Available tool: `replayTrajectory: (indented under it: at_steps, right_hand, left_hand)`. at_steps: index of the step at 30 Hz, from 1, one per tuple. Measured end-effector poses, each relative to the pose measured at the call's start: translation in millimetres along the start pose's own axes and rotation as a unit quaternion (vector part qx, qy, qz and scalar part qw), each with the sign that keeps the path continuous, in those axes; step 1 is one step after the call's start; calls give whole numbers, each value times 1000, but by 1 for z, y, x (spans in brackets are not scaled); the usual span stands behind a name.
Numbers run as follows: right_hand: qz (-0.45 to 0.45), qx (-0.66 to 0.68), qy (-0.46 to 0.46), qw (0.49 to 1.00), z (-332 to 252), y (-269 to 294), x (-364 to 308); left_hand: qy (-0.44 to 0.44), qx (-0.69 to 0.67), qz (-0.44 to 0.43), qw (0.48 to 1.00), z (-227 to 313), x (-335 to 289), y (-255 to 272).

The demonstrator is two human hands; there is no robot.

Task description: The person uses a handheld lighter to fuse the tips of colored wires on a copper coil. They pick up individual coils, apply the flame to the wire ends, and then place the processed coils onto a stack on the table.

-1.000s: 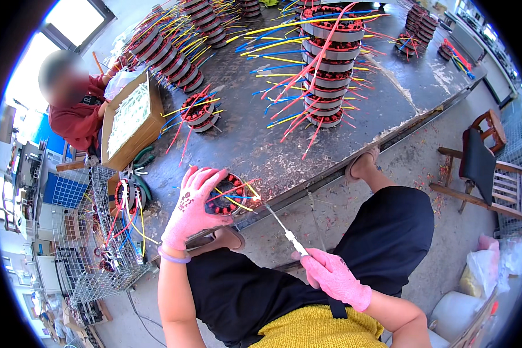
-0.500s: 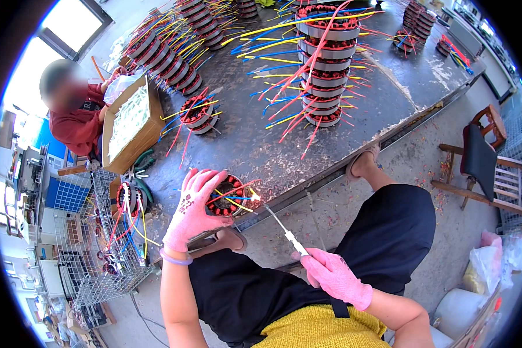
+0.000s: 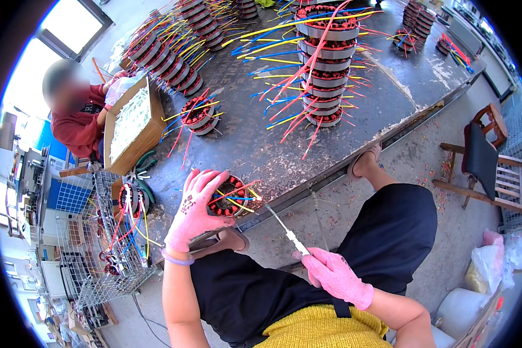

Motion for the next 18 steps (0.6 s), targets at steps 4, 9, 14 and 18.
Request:
replayTrajectory:
  at_steps: [4,9,14,18]
  right_hand:
    - [2,11,-5,1000,0,0,0]
    - [2,12,-5,1000,4,1,0]
    - [-4,3,1,1000,-3,-1,0]
    - [-1,-5,1,1000,2,1,0]
  left_hand:
    - [2,1,-1,1000,-2,0,-1]
    - [4,10,-6,1000,0,1,0]
    - [1,7,-5,1000,-1,0,0]
    - [-2,9,-6,1000,-2,0,-1]
Point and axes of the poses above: each hand's wrist, its own x-axis towards the middle knuckle, its own y-axis out of the back of the hand, z = x × y, the point moved 1 cm from there along x, towards the middle knuckle, and after that the axes turned 14 degrees about -z, right-handed, at the moved point
